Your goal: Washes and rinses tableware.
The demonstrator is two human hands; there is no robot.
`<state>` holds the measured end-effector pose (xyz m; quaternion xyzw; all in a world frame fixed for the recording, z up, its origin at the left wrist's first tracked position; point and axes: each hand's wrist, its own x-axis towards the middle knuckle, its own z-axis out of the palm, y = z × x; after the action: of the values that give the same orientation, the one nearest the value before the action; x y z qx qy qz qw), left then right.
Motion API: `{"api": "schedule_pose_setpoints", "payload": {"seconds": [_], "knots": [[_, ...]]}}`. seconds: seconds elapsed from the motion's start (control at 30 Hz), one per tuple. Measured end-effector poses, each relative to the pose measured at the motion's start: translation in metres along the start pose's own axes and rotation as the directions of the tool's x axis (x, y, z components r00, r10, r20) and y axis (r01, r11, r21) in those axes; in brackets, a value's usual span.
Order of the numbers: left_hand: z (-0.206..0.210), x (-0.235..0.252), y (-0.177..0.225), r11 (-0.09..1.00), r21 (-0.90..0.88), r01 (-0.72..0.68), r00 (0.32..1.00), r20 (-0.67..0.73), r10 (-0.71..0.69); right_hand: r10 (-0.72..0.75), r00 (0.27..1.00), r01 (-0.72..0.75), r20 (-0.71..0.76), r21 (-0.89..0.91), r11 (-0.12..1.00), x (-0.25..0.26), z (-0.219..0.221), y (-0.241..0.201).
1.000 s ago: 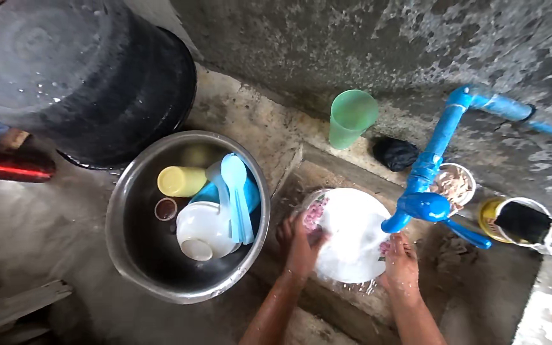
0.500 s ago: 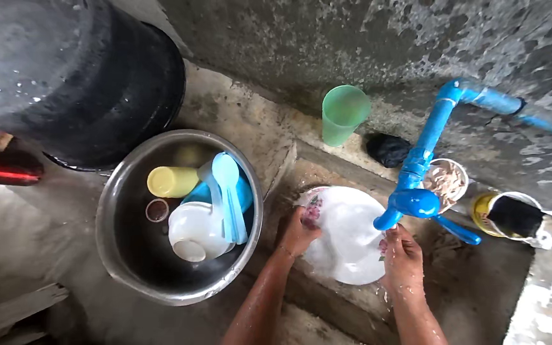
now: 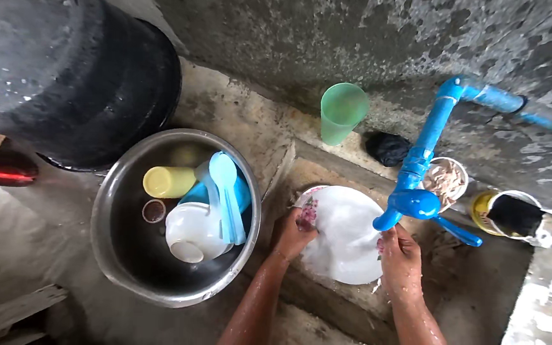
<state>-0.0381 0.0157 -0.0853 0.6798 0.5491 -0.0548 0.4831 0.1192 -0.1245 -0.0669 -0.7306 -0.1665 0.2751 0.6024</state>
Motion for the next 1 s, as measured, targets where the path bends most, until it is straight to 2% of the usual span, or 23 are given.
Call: {"api": "schedule_pose_setpoints", "payload": {"seconds": [0.1, 0.27, 0.53, 0.8, 1.0], "knots": [[-0.001, 0.002, -0.002, 1.0, -0.008, 0.016, 1.0, -0.005, -0.016, -0.021, 1.0, 0.021, 0.004, -0.018, 1.0, -0.001, 0.001, -0.002], [-0.003, 0.0, -0.012, 0.992, -0.123, -0.04, 0.999, 0.029, 0.044, -0.001, 1.0, 0.001, 0.024, -0.006, 1.0, 0.002, 0.0, -0.002], [-0.002, 0.002, -0.008, 0.995, -0.095, 0.017, 1.0, -0.019, -0.019, -0.015, 0.999, 0.015, 0.048, 0.007, 1.0, 0.0, 0.006, -0.007], [-0.002, 0.003, -0.02, 0.974, -0.223, -0.027, 0.999, 0.031, 0.034, 0.011, 0.999, -0.011, 0.042, -0.011, 1.0, 0.004, 0.003, -0.009], [0.002, 0.002, -0.017, 0.969, -0.245, -0.018, 1.0, 0.002, 0.019, 0.022, 0.999, -0.023, 0.035, 0.036, 0.999, 0.005, 0.002, -0.005]]}}
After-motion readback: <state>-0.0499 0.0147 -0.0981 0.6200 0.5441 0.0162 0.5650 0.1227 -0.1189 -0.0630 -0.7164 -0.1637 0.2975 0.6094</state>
